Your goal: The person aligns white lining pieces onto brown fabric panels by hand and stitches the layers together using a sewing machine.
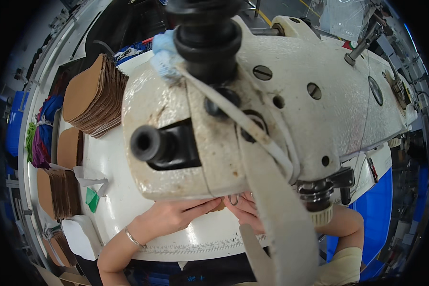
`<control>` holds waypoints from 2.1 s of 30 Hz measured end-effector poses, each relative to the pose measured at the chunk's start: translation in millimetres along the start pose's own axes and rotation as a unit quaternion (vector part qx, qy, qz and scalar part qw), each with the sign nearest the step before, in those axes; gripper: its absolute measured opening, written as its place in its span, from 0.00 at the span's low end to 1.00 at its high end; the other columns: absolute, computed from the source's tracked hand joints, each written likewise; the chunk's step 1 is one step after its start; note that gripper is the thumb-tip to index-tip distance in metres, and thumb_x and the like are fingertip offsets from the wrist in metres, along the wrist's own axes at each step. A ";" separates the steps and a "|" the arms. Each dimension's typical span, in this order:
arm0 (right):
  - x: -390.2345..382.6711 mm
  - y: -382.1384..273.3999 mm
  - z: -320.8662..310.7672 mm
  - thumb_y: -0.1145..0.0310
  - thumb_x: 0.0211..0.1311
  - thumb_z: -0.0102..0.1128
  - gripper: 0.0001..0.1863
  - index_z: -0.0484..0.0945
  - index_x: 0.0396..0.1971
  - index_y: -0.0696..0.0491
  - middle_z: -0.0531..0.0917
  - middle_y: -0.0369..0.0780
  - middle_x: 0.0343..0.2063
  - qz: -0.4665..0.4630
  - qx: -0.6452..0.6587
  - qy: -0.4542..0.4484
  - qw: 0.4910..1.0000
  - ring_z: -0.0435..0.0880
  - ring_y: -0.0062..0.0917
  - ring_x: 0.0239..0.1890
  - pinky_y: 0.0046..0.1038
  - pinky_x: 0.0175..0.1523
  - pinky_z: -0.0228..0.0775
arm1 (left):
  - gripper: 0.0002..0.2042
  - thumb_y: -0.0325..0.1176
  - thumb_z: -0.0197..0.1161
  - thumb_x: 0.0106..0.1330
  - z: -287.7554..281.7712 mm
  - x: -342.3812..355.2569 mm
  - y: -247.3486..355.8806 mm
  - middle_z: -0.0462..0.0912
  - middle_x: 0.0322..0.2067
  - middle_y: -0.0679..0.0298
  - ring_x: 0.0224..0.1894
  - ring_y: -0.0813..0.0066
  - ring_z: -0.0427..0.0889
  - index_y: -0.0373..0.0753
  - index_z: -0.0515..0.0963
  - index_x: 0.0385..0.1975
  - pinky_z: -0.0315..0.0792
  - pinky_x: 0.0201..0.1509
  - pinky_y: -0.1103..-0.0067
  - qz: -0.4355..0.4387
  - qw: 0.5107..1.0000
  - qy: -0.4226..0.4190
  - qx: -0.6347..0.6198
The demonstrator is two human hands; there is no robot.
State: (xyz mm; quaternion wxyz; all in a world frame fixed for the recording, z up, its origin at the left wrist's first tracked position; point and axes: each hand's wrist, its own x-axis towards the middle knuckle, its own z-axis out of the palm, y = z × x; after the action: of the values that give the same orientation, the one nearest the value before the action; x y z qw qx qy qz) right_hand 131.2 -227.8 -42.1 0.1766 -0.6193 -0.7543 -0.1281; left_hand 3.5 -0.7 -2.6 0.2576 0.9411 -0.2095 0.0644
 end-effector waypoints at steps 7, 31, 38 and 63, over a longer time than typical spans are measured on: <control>-4.6 4.2 -1.2 0.68 0.35 0.58 0.06 0.74 0.15 0.53 0.81 0.43 0.26 0.054 0.084 0.020 0.995 0.78 0.29 0.39 0.29 0.40 0.71 | 0.16 0.32 0.55 0.63 14.2 -14.6 -13.6 0.75 0.54 0.62 0.53 0.65 0.74 0.43 0.75 0.51 0.66 0.58 0.74 -0.162 0.958 -0.145 -0.187; 6.3 31.6 66.6 0.68 0.45 0.56 0.05 0.76 0.19 0.54 0.78 0.43 0.26 0.032 -0.112 0.204 0.972 0.78 0.37 0.25 0.45 0.28 0.66 | 0.17 0.24 0.63 0.49 21.2 14.9 -55.8 0.82 0.41 0.52 0.48 0.50 0.78 0.41 0.82 0.41 0.70 0.56 0.61 -0.012 0.993 0.107 -0.052; 8.4 21.0 46.8 0.67 0.45 0.56 0.06 0.77 0.20 0.53 0.79 0.42 0.24 0.125 -0.008 0.167 0.978 0.78 0.35 0.22 0.42 0.25 0.66 | 0.19 0.32 0.59 0.56 -8.2 27.0 -23.7 0.76 0.50 0.56 0.54 0.55 0.73 0.44 0.75 0.50 0.65 0.61 0.64 -0.061 0.998 0.019 0.009; 0.0 18.5 16.9 0.68 0.48 0.56 0.07 0.80 0.26 0.52 0.78 0.38 0.24 0.142 0.067 0.061 0.986 0.78 0.27 0.22 0.33 0.23 0.68 | 0.22 0.24 0.61 0.52 -4.5 -0.1 -20.0 0.76 0.51 0.51 0.51 0.57 0.78 0.36 0.76 0.51 0.74 0.50 0.70 0.003 0.964 -0.070 0.257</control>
State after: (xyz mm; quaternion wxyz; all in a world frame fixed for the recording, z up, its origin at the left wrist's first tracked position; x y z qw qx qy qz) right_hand 147.4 -217.2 -57.8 0.2796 -0.6981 -0.6532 -0.0887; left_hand 12.0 17.2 -7.9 -0.0081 0.9772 -0.2058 0.0508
